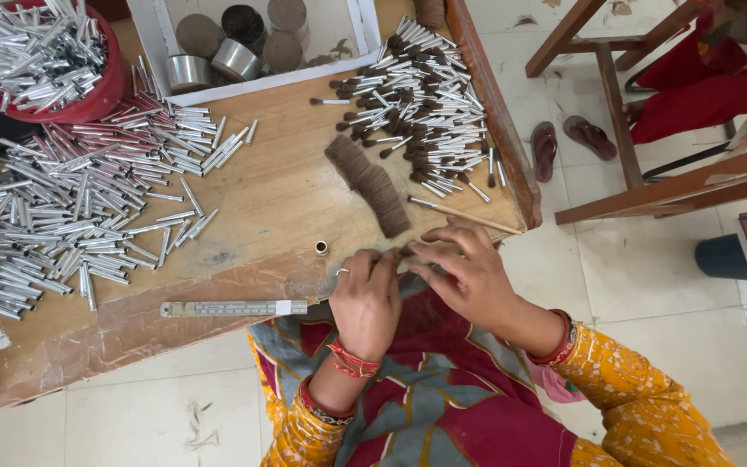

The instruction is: Inserting fiber bundles into small metal ferrules to assemble brushes.

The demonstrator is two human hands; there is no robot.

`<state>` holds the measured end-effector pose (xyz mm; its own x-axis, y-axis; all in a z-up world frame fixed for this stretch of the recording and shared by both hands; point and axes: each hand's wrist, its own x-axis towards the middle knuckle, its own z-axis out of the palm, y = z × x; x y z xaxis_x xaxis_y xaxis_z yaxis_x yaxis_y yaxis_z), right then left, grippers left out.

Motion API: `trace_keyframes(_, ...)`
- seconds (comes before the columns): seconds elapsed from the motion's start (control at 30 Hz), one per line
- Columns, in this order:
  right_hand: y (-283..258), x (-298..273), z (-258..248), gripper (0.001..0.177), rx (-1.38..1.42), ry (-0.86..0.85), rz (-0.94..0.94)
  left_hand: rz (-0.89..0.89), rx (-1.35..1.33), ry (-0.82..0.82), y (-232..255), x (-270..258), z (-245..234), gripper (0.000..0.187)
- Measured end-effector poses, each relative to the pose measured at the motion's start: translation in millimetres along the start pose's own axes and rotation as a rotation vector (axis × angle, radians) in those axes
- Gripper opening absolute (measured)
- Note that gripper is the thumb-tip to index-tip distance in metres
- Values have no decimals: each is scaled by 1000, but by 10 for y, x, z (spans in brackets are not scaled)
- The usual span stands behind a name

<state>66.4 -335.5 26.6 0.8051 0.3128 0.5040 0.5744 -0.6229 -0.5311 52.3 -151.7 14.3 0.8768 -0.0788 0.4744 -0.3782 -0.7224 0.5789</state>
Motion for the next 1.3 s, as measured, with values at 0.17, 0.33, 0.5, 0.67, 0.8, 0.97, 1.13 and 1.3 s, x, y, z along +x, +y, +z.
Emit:
trace_keyframes(0.17, 51, -5, 30, 32, -168, -97, -60, -75, -153, -3, -20, 194, -119, 19)
trace_keyframes(0.33, 58, 50, 25, 28, -252, -118, -122, -246, -305, -192, -64, 522, -289, 15)
trace_keyframes(0.5, 111, 62, 34, 26, -249, -155, -130, -56, -204, -266, -225, 711, -156, 13)
trace_keyframes(0.67, 119, 95, 36, 24, -247, -155, -163, -29, -135, -410, -233, 834, -74, 16)
trace_keyframes(0.8, 156, 128, 34, 21, -232, -170, -209, 19, -86, -451, -277, 824, 59, 15)
trace_keyframes(0.97, 178, 210, 3, 21, -183, -243, -208, 64, -49, -444, -281, 835, 116, 17)
trace_keyframes(1.13, 114, 260, -84, 22, -132, -343, -217, 88, 60, -394, -232, 819, 86, 17)
trace_keyframes(1.3, 114, 230, -77, 34, -78, -343, -156, 7, -164, -153, -81, 704, -191, 14)
